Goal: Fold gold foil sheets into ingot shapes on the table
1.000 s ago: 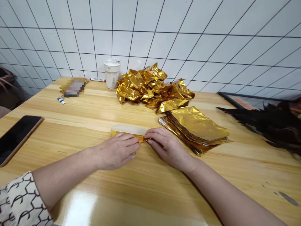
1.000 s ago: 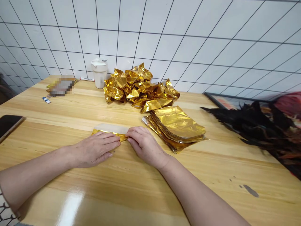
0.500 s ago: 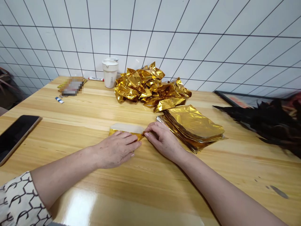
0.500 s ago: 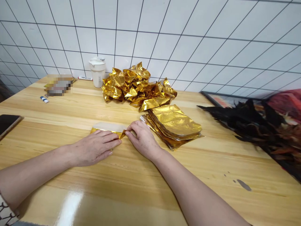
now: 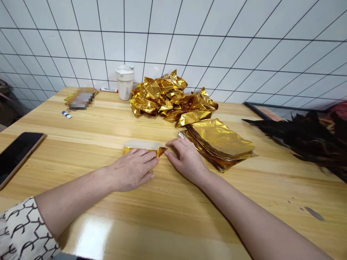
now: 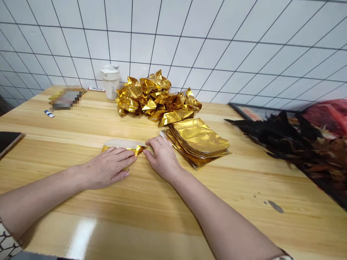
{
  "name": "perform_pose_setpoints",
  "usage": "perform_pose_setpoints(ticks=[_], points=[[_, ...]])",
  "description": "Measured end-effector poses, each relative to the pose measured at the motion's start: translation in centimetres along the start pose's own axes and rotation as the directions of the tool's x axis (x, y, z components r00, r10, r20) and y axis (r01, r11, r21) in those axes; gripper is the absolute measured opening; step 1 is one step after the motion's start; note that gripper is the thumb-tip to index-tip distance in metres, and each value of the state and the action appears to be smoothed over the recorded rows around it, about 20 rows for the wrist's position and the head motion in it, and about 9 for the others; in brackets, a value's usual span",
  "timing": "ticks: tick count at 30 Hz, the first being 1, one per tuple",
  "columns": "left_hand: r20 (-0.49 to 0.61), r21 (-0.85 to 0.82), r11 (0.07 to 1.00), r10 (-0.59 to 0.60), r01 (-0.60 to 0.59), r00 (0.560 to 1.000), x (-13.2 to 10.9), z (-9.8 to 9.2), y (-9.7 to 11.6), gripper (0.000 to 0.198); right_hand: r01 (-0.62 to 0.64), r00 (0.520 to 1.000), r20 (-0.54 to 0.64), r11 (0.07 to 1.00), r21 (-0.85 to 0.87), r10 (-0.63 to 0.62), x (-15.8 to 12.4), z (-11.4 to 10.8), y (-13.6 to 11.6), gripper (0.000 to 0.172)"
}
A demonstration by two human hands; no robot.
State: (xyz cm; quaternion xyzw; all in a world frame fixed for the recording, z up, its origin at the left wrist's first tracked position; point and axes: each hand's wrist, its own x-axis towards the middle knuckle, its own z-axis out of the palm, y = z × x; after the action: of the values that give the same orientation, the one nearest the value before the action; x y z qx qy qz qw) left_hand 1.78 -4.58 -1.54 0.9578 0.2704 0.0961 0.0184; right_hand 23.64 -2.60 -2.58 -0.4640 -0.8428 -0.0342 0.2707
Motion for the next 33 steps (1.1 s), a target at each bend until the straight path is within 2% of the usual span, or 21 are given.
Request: perform_pose_setpoints(ticks=[4,7,10,21,27,33], points=[[-0.003,-0.028,1.0,0.006,-0.006,1.0,-0.1,0.0,-0.1,0.035,0.188,0.98,-0.06,0.981,-0.055,-0.191,-0.3,-0.9,-1.3,0.014],[0.0,-0.033,0.999,0.006,-0.006,1.0,-0.1,0.0,-0.2,0.037,0.331,0.944,-0.001,0.944,-0.011,-0.331,-0.3,-1.4,-2.1,0.02],[0.002,-0.028,1.0,0.002,-0.002,1.0,0.0,0.0,-0.2,0.038,0.385,0.921,0.048,0.923,0.024,-0.386,-0.3,-1.5,-2.3,0.025],[-0.029,-0.023,1.0,-0.014,0.013,0.999,-0.1,0.2,-0.1,0.038,0.367,0.927,0.091,0.93,-0.011,-0.364,-0.4,-1.5,-2.3,0.029],[0.024,-0.019,1.0,0.012,-0.012,1.0,-0.1,-0.1,-0.2,0.038,0.325,0.942,0.113,0.943,-0.071,-0.317,-0.4,-1.6,-1.8,0.031],[0.022,-0.05,0.999,0.0,0.001,1.0,-0.2,0.0,-0.2,0.038,0.284,0.957,0.098,0.952,-0.111,-0.274,-0.4,-1.6,-1.1,0.034]])
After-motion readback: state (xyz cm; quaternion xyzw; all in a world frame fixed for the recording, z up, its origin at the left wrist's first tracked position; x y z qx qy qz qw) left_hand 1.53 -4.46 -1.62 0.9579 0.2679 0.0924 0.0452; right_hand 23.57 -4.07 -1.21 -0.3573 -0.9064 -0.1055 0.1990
